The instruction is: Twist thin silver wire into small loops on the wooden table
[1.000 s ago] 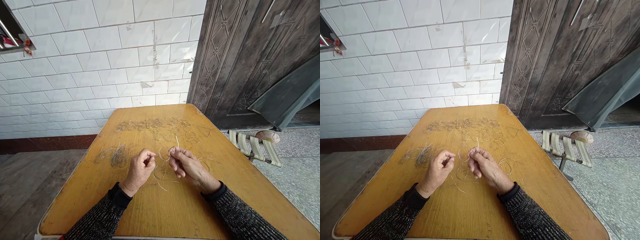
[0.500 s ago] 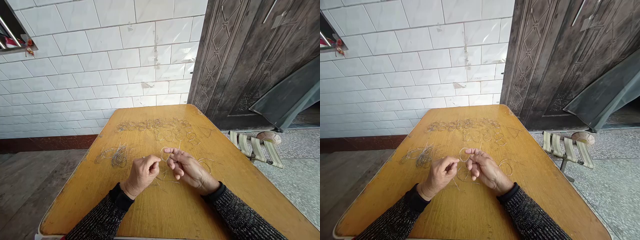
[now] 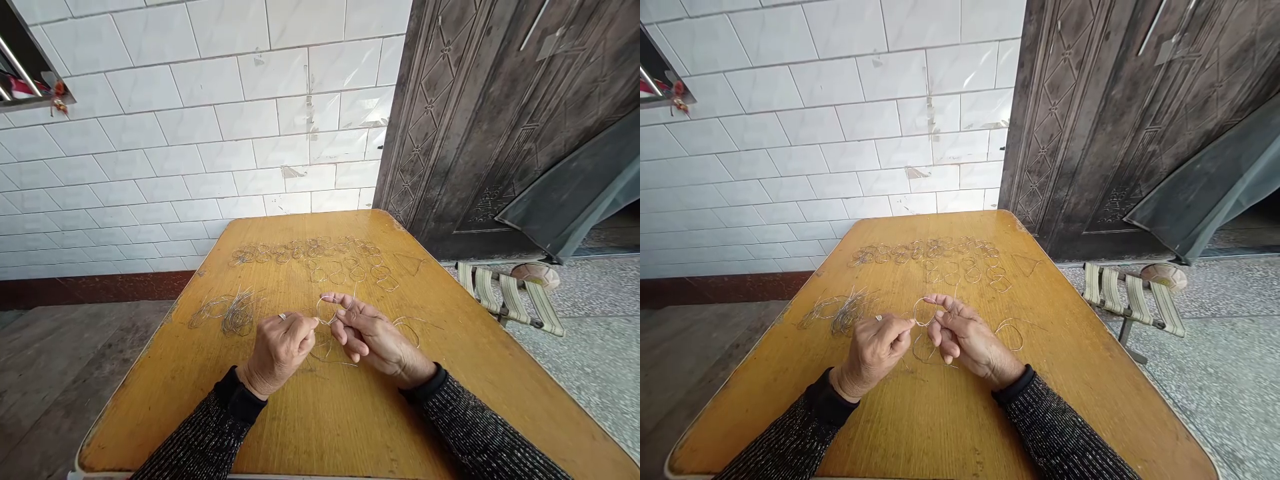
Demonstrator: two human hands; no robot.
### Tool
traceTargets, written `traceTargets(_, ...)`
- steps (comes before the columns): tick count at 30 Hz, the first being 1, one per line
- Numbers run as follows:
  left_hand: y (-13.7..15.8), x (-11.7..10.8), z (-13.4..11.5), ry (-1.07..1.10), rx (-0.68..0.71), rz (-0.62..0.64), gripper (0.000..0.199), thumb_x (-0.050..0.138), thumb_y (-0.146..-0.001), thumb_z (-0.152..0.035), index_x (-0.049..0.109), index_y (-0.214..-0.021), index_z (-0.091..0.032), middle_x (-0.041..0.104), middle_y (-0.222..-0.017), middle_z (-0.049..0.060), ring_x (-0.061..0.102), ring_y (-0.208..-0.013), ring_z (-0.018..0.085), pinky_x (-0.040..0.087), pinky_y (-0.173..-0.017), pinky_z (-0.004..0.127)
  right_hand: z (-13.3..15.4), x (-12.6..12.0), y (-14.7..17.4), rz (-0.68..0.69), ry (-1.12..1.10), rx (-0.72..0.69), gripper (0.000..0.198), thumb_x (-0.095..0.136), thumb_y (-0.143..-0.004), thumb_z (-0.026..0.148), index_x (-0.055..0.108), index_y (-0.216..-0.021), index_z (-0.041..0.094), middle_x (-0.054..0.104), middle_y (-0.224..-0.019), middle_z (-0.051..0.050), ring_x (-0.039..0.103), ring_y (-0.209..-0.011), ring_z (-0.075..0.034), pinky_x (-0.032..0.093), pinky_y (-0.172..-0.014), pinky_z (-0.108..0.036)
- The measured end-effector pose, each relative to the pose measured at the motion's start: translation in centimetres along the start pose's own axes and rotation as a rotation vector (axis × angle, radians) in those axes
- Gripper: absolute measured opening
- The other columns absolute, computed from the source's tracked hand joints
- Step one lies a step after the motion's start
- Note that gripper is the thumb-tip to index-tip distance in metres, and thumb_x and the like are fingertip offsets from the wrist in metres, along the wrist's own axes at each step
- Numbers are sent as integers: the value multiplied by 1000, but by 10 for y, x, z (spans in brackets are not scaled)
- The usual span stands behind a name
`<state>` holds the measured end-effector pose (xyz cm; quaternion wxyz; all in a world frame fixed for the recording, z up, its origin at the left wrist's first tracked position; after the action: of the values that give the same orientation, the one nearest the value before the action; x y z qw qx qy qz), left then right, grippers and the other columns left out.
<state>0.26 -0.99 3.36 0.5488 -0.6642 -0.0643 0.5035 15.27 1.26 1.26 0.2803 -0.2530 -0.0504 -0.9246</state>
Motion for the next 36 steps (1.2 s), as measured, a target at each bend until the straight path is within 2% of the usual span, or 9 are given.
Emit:
traceTargets(3,1,4,2,146,-109,59,16,47,-75,-8,57,-80,-18,58,-56,-3,51,-49,8,38,-51,19,2,2,0,6,24,-26,30,49,-82,28,42,-109,18,53,-54,6,23,-29,-1,34,-33,-14)
traceTargets(8,0,14,10,662,-531,258,12,47,-80,-22,56,-83,-15,50,-52,-4,41,-44,6,33,-42,17,5,1,2,36,137,-58,36,48,-83,33,40,-116,19,53,-57,6,23,-30,-1,33,-34,-15)
traceTargets(10,1,17,9,799,-615,336,16,47,-80,-24,57,-86,-14,47,-51,-5,37,-43,6,31,-41,17,4,2,4,53,183,-52,40,47,-84,33,38,-120,19,54,-58,5,26,-31,-2,31,-35,-15)
traceTargets(15,2,20,5,857,-570,410,17,48,-79,-22,63,-81,-14,53,-57,-2,37,-46,6,31,-44,18,3,3,5,43,259,-11,43,44,-85,33,33,-124,16,51,-56,6,28,-32,-3,29,-35,-16)
traceTargets(19,2,20,7,781,-538,347,17,50,-78,-22,64,-81,-14,61,-63,1,44,-50,7,36,-48,18,3,2,5,38,380,-27,43,41,-86,32,32,-125,15,48,-53,7,30,-33,-3,28,-35,-16)
traceTargets(23,0,17,9,668,-518,243,14,51,-76,-19,64,-78,-13,60,-58,1,46,-48,7,38,-48,19,4,4,8,103,542,9,42,38,-88,31,32,-127,15,47,-54,7,32,-35,-4,28,-37,-17)
traceTargets(27,-2,15,10,651,-502,220,14,50,-76,-19,64,-77,-14,62,-60,2,49,-50,8,40,-50,20,3,3,9,110,594,51,42,34,-89,30,30,-129,15,45,-53,7,32,-34,-4,28,-37,-17)
traceTargets(31,-3,12,13,657,-554,234,17,49,-79,-23,64,-79,-15,63,-65,2,52,-54,9,41,-52,20,0,-1,8,109,656,98,42,33,-87,24,33,-128,15,47,-53,7,33,-33,-4,28,-36,-17)
traceTargets(36,-3,10,18,695,-655,243,19,49,-79,-28,62,-76,-15,52,-54,-2,42,-46,7,34,-44,17,-2,-4,8,65,755,149,44,35,-83,19,37,-126,13,47,-50,8,35,-32,-5,31,-37,-17)
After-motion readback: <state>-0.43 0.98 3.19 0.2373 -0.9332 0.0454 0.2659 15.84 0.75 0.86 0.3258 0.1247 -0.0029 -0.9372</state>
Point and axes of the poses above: each hand's wrist, its own y-axis away from the middle knuckle, its own x-axis out of the palm, z = x × y, the point moved 3 cm from there along -y, towards the middle knuckle
